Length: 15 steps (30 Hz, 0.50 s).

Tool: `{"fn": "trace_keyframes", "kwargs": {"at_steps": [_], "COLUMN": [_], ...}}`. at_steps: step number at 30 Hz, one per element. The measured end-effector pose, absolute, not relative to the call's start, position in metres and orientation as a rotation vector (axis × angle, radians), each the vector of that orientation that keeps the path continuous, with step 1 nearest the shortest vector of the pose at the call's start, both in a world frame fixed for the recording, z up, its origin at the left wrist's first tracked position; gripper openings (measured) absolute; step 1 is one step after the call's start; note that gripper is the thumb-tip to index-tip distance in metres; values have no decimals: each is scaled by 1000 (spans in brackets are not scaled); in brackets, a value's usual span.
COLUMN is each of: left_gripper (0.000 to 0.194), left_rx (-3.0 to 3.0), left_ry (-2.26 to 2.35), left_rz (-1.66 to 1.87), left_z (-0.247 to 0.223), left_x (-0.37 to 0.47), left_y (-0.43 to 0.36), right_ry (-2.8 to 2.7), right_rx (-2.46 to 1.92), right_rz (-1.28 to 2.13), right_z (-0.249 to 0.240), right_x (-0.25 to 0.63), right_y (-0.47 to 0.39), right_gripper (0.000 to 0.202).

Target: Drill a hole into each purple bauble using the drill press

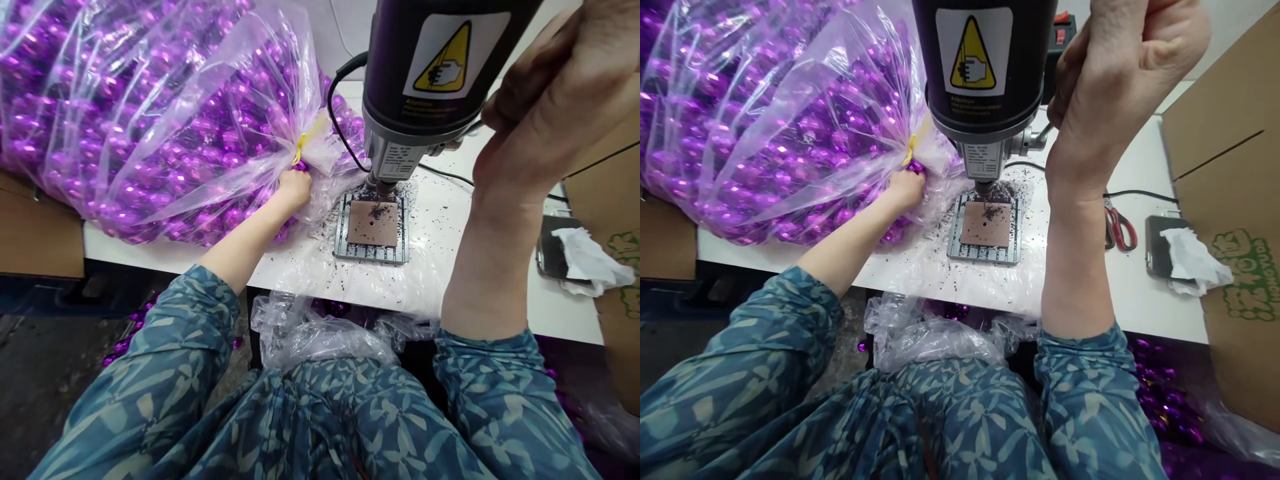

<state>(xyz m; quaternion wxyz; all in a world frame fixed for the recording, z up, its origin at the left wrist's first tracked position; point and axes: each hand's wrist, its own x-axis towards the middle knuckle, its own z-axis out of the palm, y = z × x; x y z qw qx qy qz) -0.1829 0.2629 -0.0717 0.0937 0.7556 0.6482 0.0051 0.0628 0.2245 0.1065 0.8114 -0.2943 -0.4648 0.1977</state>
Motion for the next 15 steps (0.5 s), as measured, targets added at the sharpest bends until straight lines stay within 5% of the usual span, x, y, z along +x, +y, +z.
{"fn": "trace_keyframes", "kwargs": {"at_steps": [6,15], "left_gripper": [61,30], "left_rx": [1713,706], "left_ry": [1369,775], "left_rz": [1206,1026], "left_z": [-60,-77], "left_x": [-190,-138], "left_y": [219,163], "right_ry": [-1047,-1018], "right_rx": [-575,-601], "right_rz": [458,457], "right_z": [108,113], "right_x": [62,56], "right_y": [216,213], "right_gripper": [41,50]}}
